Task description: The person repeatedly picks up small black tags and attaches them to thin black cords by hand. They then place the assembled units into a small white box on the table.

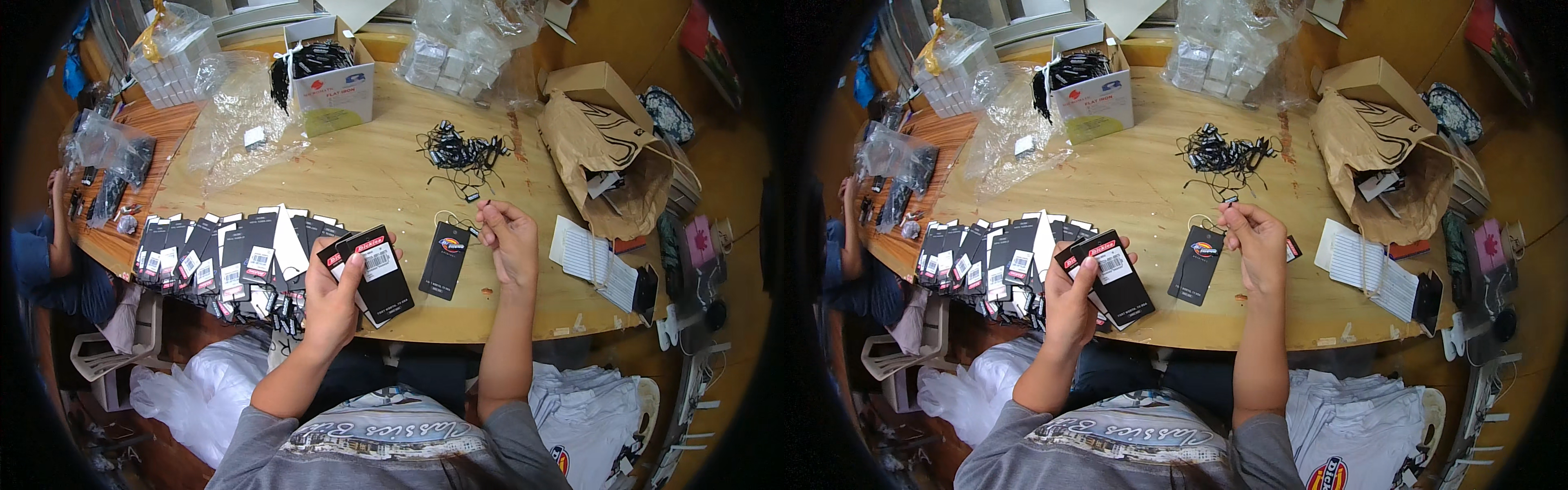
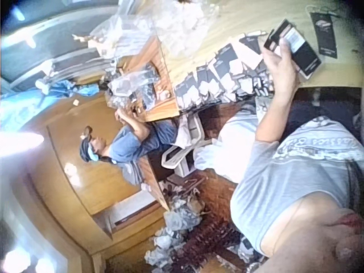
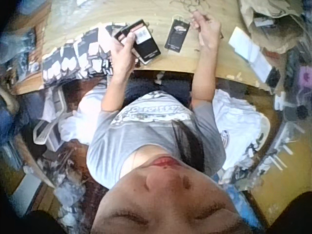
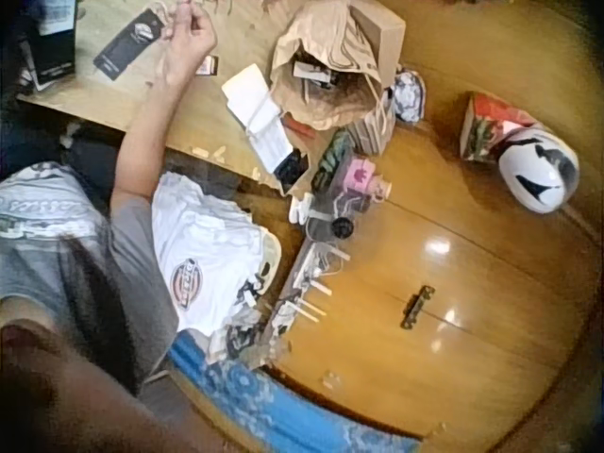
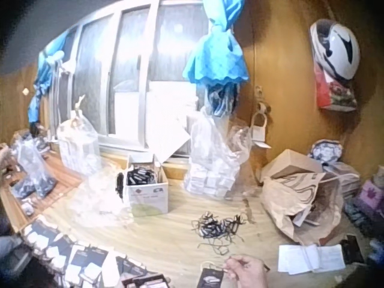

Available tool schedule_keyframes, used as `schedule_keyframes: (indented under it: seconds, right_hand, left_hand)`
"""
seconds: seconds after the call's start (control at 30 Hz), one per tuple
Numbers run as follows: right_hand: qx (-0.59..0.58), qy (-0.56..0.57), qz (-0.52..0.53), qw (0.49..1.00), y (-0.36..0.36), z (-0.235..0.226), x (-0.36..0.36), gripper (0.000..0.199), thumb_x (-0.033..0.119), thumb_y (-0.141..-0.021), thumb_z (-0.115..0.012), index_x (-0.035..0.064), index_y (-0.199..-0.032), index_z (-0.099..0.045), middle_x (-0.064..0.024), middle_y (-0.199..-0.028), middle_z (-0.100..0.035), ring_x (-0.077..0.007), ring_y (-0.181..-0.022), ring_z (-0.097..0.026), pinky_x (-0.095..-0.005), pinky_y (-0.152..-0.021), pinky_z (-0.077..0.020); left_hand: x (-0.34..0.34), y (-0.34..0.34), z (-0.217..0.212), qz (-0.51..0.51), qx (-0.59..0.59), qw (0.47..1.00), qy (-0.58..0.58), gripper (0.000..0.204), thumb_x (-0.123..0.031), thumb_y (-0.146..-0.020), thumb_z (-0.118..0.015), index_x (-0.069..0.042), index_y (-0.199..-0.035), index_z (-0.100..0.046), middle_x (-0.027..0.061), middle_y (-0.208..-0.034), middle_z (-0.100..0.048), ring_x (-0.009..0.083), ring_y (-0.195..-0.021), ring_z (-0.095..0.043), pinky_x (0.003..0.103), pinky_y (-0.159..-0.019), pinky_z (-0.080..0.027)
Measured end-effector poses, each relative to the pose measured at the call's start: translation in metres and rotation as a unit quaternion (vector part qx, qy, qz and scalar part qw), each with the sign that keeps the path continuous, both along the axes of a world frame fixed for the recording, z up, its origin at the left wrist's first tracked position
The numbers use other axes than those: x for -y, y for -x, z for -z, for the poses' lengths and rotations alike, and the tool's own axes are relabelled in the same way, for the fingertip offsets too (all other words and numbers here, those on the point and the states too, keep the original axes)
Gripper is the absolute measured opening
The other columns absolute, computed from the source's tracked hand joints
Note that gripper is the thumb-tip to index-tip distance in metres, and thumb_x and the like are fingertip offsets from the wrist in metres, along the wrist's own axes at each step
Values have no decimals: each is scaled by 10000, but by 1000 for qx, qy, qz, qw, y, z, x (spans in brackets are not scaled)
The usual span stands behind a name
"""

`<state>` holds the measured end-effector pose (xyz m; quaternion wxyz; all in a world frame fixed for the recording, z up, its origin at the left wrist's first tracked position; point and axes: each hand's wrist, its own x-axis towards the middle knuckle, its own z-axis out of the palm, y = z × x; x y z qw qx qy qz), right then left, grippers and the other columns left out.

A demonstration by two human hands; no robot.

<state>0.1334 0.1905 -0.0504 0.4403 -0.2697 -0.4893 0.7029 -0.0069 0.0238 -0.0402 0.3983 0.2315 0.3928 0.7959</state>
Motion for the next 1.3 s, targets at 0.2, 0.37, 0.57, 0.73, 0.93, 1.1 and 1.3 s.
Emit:
schedule_keyframes:
  seconds: [0.2, 0.37, 0.57, 0.73, 0.93, 1.1, 1.3]
  right_hand:
    - [43, -11, 9, 999, 0, 3, -4, 174, 81, -776, -552, -62, -875, -548, -52, -695, -538, -53, -486, -400, -180, -445, -342]
    - [31, -4, 28, 999, 0, 5, -5, 143, 62, -765, -557, -52, -851, -564, -55, -678, -559, -41, -467, -400, -163, -423, -326]
    - [391, -316, 225, 835, -6, 4, 0, 139, 46, -694, -597, 29, -831, -590, -50, -708, -550, -161, -636, -487, -260, -572, -406]
    - [342, -498, 43, 796, 27, -2, 28, 125, 30, -628, -604, 43, -752, -594, -56, -777, -537, -234, -794, -495, -330, -723, -395]
    - [431, -540, -131, 711, 60, 19, 47, 129, 104, -621, -621, 53, -734, -586, -45, -776, -539, -208, -807, -470, -307, -703, -372]
    - [396, -517, -107, 751, 59, 16, 52, 90, 62, -652, -612, 26, -720, -565, -61, -758, -557, -171, -735, -517, -272, -663, -405]
    - [99, -216, -67, 969, 42, -11, 64, 117, -31, -677, -603, -27, -792, -581, -63, -734, -592, -100, -644, -536, -214, -594, -421]
  left_hand:
    - [2, -1, -5, -12, -8, 1000, 2, 148, -83, -821, -449, -36, -895, -331, 230, -951, -527, 284, -814, -576, 354, -691, -489]
    - [4, 0, -2, -20, -19, 999, 16, 156, -57, -808, -463, -35, -889, -332, 201, -902, -540, 279, -790, -582, 350, -685, -492]
    - [8, 4, 6, -51, -39, 997, 37, 171, -30, -790, -481, -26, -902, -352, 164, -858, -550, 263, -755, -589, 339, -661, -497]
    - [21, 12, -7, -99, -20, 995, -1, 178, -41, -786, -491, -22, -924, -380, 167, -865, -553, 251, -737, -590, 328, -649, -497]
    - [22, 20, -10, -137, -13, 990, 23, 311, 1, -767, -518, 10, -1056, -404, 91, -864, -536, 132, -773, -543, 252, -716, -454]
    - [14, 18, -8, -166, -70, 983, 38, 322, -13, -759, -541, 8, -1064, -438, 71, -867, -536, 104, -776, -528, 229, -702, -446]
    - [2, 8, 3, -173, -155, 970, 73, 322, -34, -740, -579, -2, -1040, -466, 56, -916, -521, 87, -776, -511, 201, -689, -425]
